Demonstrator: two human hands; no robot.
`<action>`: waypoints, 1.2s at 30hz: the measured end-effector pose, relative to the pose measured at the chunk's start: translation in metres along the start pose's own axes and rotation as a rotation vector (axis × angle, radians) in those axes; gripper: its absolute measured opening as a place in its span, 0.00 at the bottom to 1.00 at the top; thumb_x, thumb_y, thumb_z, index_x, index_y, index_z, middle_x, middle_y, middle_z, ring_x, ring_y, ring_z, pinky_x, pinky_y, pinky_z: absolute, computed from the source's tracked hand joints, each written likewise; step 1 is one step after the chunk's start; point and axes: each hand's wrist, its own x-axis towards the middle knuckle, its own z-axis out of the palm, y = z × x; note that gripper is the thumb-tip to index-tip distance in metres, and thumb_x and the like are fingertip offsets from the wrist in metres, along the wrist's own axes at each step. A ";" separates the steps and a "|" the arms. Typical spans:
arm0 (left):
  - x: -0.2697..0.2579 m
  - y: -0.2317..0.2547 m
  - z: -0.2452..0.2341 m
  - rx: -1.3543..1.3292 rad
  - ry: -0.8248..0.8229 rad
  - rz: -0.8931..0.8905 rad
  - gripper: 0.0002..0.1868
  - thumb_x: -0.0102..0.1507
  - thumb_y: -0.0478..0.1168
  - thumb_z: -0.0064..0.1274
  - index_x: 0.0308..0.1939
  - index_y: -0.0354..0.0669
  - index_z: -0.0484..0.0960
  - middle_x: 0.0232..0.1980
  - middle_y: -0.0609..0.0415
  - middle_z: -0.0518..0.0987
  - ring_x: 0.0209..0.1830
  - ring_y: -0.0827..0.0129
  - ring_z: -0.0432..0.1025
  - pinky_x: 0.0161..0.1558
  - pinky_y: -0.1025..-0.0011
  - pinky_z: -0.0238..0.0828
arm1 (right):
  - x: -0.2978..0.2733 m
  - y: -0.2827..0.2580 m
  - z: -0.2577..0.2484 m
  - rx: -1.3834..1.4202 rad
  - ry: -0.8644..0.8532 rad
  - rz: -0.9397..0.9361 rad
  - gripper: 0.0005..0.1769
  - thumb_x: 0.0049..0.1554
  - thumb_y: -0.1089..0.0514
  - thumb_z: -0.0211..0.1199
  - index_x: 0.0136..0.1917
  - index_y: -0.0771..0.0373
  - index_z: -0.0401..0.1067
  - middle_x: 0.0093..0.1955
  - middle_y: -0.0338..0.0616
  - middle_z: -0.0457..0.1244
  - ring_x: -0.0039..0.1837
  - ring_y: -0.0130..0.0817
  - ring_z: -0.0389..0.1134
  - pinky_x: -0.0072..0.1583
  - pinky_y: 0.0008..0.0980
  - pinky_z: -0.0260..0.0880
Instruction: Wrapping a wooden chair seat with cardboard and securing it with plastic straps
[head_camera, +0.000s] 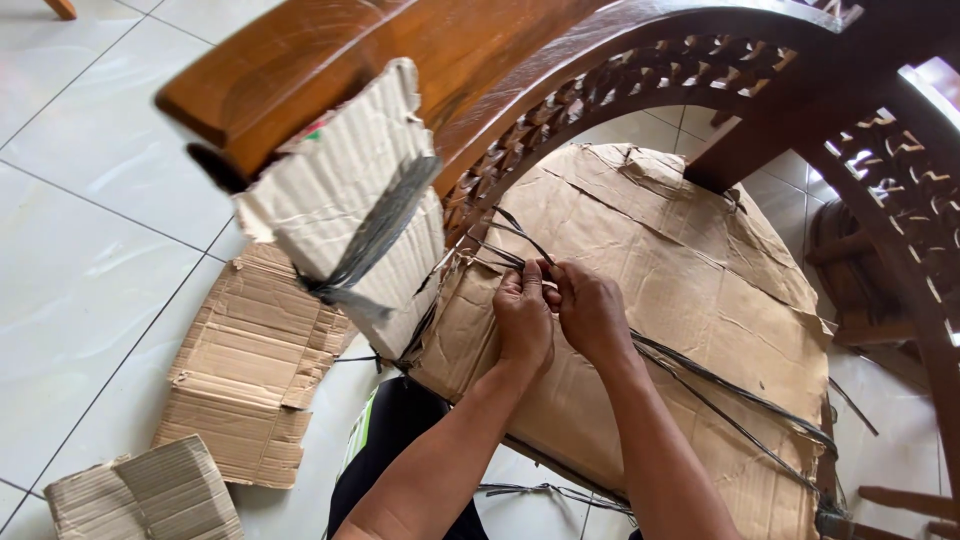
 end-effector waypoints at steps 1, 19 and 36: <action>-0.002 0.004 -0.002 -0.019 0.022 0.000 0.11 0.72 0.43 0.49 0.39 0.43 0.81 0.21 0.50 0.78 0.14 0.74 0.71 0.19 0.83 0.66 | 0.002 -0.004 0.004 -0.043 -0.003 0.021 0.10 0.65 0.56 0.55 0.52 0.48 0.78 0.38 0.53 0.69 0.49 0.59 0.71 0.51 0.55 0.68; -0.107 0.139 -0.183 0.318 -0.563 -0.156 0.13 0.71 0.44 0.49 0.37 0.42 0.82 0.27 0.62 0.75 0.24 0.79 0.62 0.30 0.78 0.60 | 0.038 0.005 0.079 -0.433 0.029 -0.088 0.12 0.49 0.65 0.53 0.34 0.80 0.71 0.30 0.66 0.63 0.31 0.54 0.54 0.43 0.50 0.61; 0.086 0.164 -0.198 0.231 -0.303 -0.159 0.34 0.63 0.67 0.52 0.52 0.37 0.82 0.41 0.45 0.79 0.47 0.62 0.73 0.56 0.63 0.68 | 0.087 -0.010 0.117 -0.498 0.060 -0.297 0.11 0.53 0.64 0.55 0.40 0.78 0.70 0.36 0.63 0.62 0.37 0.52 0.55 0.46 0.50 0.62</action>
